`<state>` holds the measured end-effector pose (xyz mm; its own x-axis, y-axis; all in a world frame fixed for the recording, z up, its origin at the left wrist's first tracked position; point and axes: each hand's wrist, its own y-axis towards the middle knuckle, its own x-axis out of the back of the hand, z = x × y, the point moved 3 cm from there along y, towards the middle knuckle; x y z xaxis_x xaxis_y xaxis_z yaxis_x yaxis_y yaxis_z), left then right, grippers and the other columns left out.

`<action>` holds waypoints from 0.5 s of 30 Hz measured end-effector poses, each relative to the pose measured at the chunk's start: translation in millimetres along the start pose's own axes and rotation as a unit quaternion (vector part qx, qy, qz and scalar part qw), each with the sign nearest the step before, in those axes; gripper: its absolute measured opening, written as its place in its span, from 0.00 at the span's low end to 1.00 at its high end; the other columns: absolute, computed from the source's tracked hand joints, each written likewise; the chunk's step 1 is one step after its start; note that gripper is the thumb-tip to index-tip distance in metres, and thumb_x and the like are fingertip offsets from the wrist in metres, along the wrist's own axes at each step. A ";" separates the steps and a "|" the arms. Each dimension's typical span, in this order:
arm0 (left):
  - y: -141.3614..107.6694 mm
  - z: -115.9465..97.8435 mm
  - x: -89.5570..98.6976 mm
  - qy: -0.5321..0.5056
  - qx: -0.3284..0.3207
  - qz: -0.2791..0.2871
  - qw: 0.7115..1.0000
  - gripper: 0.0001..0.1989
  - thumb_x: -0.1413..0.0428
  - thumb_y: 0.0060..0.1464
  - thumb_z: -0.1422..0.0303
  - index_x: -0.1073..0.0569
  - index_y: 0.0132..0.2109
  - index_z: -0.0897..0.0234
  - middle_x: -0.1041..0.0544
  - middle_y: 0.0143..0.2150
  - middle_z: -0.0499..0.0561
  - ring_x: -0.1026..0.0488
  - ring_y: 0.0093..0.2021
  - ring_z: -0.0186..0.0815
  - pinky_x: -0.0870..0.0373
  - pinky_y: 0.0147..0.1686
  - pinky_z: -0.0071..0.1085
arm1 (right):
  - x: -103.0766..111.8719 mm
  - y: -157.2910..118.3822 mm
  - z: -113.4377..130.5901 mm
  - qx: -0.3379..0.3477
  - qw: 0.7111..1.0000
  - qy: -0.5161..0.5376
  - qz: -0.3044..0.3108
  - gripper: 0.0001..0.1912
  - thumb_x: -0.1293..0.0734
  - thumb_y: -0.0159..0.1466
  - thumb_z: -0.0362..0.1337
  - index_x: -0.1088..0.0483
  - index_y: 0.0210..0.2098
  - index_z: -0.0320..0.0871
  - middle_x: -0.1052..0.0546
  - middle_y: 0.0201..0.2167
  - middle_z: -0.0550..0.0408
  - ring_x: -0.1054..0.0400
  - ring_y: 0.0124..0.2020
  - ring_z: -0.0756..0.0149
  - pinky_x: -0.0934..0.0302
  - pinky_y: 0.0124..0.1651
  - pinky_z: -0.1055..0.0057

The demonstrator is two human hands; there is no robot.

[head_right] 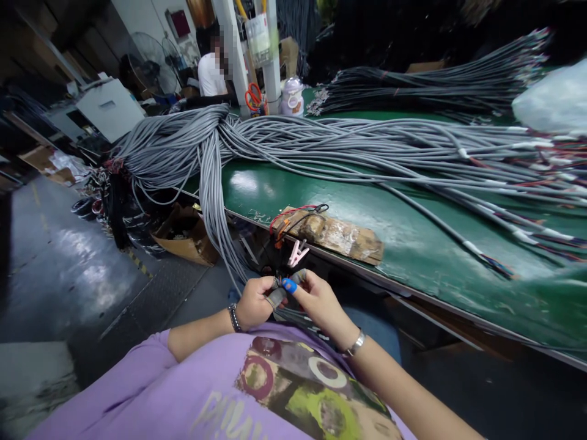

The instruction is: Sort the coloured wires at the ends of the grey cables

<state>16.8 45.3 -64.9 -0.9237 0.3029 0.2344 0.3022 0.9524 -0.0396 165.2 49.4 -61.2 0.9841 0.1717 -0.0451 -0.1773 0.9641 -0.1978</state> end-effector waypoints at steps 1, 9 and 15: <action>-0.8 -0.8 0.7 0.037 -0.023 0.003 0.999 0.12 0.43 0.53 0.62 0.28 0.28 0.67 0.27 0.24 0.49 0.30 0.26 0.31 0.33 0.29 0.26 | -0.6 0.5 0.9 -0.004 1.000 -0.004 0.008 0.22 0.25 0.47 0.53 0.34 0.24 0.44 0.34 0.17 0.62 0.46 0.18 0.73 0.49 0.19 0.74; 1.9 6.5 -2.5 -0.148 0.089 -0.015 0.985 0.19 0.40 0.48 0.54 0.29 0.29 0.68 0.26 0.23 0.51 0.28 0.22 0.32 0.31 0.25 0.27 | 1.4 -2.3 -1.3 0.034 0.998 -0.014 0.044 0.21 0.30 0.54 0.55 0.32 0.29 0.43 0.31 0.23 0.58 0.40 0.23 0.70 0.42 0.26 0.71; 5.9 3.8 -7.9 -0.228 0.132 -0.020 0.965 0.22 0.38 0.42 0.51 0.31 0.28 0.68 0.26 0.21 0.50 0.29 0.18 0.31 0.33 0.21 0.26 | 0.3 -0.9 -4.8 0.027 0.999 0.028 -0.001 0.20 0.30 0.54 0.54 0.33 0.29 0.44 0.33 0.22 0.59 0.42 0.22 0.70 0.43 0.26 0.71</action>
<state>24.9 48.7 -70.7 -0.9589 0.1925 -0.2085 0.2499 0.9211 -0.2987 165.6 47.7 -65.7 0.9820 0.1598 -0.1006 -0.1733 0.9742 -0.1444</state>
